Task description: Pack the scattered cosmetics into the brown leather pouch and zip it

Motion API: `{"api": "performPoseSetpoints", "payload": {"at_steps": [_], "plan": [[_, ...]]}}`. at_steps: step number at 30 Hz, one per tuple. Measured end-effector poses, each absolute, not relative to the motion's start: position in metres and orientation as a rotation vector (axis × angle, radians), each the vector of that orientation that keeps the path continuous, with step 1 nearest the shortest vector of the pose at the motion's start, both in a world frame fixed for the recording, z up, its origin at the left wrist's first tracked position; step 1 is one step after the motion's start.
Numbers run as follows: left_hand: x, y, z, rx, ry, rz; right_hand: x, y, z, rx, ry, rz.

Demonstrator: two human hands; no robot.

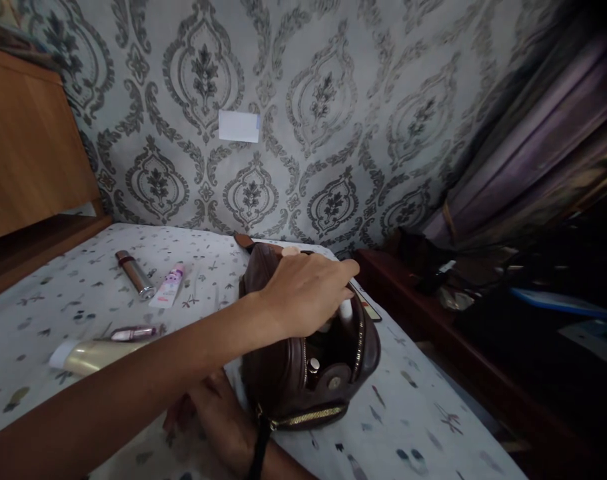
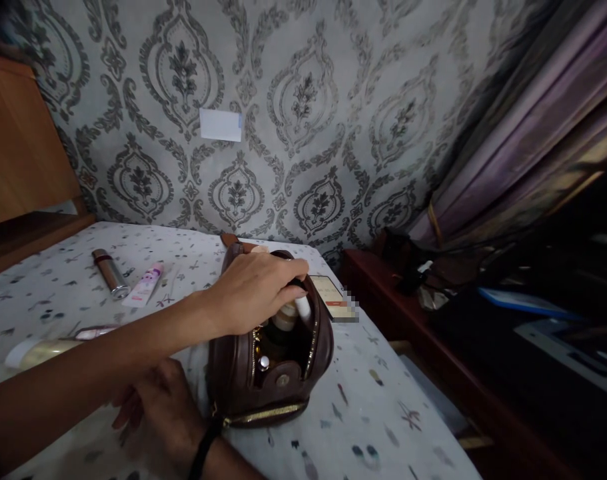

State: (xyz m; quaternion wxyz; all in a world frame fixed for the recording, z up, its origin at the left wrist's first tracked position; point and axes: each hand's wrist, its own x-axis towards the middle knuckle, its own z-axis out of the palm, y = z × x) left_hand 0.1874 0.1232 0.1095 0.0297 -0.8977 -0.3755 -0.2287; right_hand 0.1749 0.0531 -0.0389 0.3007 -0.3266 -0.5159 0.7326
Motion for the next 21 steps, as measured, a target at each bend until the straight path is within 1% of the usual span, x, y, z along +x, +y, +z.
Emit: {"api": "performPoseSetpoints", "payload": {"at_steps": [3, 7, 13, 18, 21], "plan": [[0.188, 0.123, 0.111, -2.759, -1.185, -0.676, 0.174, 0.053, -0.039, -0.86, -1.351, 1.948], [0.188, 0.119, 0.108, -2.762, -1.185, -0.723, 0.176, 0.051, -0.035, -0.867, -1.352, 1.94], [0.19, 0.111, 0.103, -2.775, -1.059, -0.736, 0.181, 0.049, -0.027, -0.935, -1.436, 1.917], [0.191, 0.119, 0.105, -2.837, -1.077, -0.62, 0.179, 0.05, -0.03, -0.866, -1.399, 1.934], [0.192, 0.124, 0.106, -2.876, -1.125, -0.635, 0.176, 0.051, -0.033, -0.797, -1.388, 1.932]]}}
